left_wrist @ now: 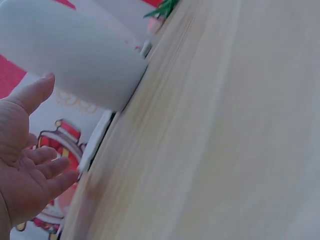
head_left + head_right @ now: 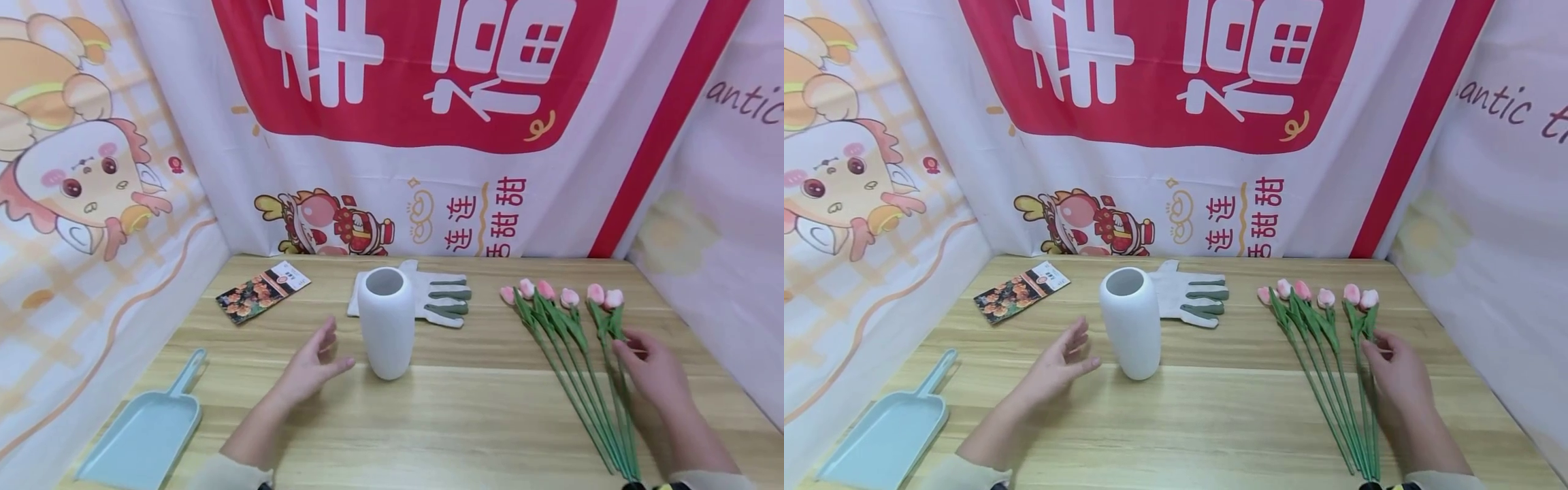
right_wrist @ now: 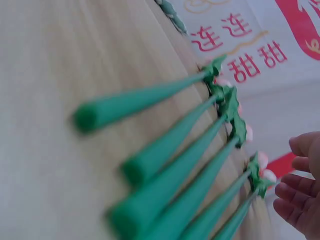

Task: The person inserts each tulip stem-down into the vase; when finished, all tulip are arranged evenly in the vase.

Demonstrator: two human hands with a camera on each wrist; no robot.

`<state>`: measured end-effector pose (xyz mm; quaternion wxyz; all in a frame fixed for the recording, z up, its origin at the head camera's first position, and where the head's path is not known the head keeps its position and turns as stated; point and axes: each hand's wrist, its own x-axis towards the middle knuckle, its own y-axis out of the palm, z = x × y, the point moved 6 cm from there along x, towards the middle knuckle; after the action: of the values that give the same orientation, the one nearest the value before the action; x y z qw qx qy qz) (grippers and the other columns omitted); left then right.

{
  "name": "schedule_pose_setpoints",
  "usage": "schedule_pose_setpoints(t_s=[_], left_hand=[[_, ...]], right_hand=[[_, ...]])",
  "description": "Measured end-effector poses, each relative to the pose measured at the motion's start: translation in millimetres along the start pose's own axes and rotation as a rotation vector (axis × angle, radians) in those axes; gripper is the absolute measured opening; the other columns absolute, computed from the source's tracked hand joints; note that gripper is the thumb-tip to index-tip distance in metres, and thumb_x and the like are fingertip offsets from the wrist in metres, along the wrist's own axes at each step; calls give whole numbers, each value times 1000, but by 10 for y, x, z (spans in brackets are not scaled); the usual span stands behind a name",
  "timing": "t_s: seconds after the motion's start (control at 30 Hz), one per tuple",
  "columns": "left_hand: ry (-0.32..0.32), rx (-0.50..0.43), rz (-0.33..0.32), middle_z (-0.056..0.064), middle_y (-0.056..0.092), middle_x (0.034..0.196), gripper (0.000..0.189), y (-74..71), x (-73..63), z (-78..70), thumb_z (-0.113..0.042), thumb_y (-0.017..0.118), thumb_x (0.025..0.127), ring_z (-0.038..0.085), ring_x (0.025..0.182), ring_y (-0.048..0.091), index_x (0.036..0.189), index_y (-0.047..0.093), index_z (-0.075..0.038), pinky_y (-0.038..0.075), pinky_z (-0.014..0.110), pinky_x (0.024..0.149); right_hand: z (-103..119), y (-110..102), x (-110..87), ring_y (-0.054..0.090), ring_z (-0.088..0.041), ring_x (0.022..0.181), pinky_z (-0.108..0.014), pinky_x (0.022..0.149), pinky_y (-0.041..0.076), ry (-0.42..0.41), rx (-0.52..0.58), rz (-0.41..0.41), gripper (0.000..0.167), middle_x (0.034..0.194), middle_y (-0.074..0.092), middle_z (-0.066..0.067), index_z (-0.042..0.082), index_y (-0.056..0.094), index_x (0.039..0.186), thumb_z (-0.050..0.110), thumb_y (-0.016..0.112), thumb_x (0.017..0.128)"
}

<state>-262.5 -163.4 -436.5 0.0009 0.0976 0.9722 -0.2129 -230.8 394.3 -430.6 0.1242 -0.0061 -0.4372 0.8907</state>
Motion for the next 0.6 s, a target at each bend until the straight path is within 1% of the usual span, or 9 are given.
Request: schedule_pose_setpoints(t_s=[0.07,0.13,0.17,0.2,0.27,0.33,0.37,0.47,0.6], left_hand=[[8,-71,-1,17,27,160,95,99,-15,2,-23,78,83,40,142,35,156,18,-8,31,52,116],[17,-116,-5,19,32,157,94,187,-27,3,-19,79,82,40,139,40,155,22,-5,35,50,115],[24,-133,-8,20,35,156,93,227,-33,2,-18,80,81,40,138,43,154,23,-4,37,50,114],[38,-142,-7,22,37,154,92,268,-38,-3,-16,80,81,40,136,44,153,24,-2,39,50,113],[57,-160,-12,24,41,150,90,338,-40,-3,-12,80,80,41,133,48,152,28,0,41,49,111],[69,-176,-13,25,46,146,87,399,-38,-4,-10,80,79,41,129,51,150,31,2,43,49,109],[74,-181,-18,25,49,144,85,425,-32,1,-9,81,79,40,127,53,149,33,2,44,49,108],[80,-195,-30,24,57,136,78,489,-18,4,-8,81,78,38,123,57,144,42,2,45,50,107],[75,-191,-66,23,62,128,66,517,-18,26,-8,81,77,36,119,60,135,52,3,47,49,105]], right_hand=[[-80,-1,-45,55,-48,108,-50,79,48,36,0,6,59,124,55,-36,-10,43,137,37,45,103],[-153,3,-79,57,-46,104,-48,77,48,76,3,23,60,120,58,-35,-10,44,137,39,47,102],[-180,4,-92,58,-45,102,-48,77,48,89,1,37,60,118,58,-34,-10,45,136,40,48,102],[-206,8,-103,59,-42,99,-45,75,48,103,-9,47,61,116,60,-33,-9,46,136,41,49,101],[-251,21,-115,60,-41,97,-45,75,48,130,-21,78,63,114,62,-32,-8,48,135,43,51,100],[-281,37,-120,60,-44,98,-48,78,48,148,-39,105,65,116,61,-33,-8,50,134,46,54,98],[-289,42,-119,59,-47,101,-53,80,48,148,-55,118,67,119,60,-34,-8,51,133,48,54,97],[-325,63,-121,50,-56,112,-63,89,42,174,-76,168,71,128,54,-37,-8,52,131,53,55,95],[-319,91,-115,44,-59,118,-65,93,40,191,-101,208,67,134,49,-37,-7,56,128,51,55,95]])
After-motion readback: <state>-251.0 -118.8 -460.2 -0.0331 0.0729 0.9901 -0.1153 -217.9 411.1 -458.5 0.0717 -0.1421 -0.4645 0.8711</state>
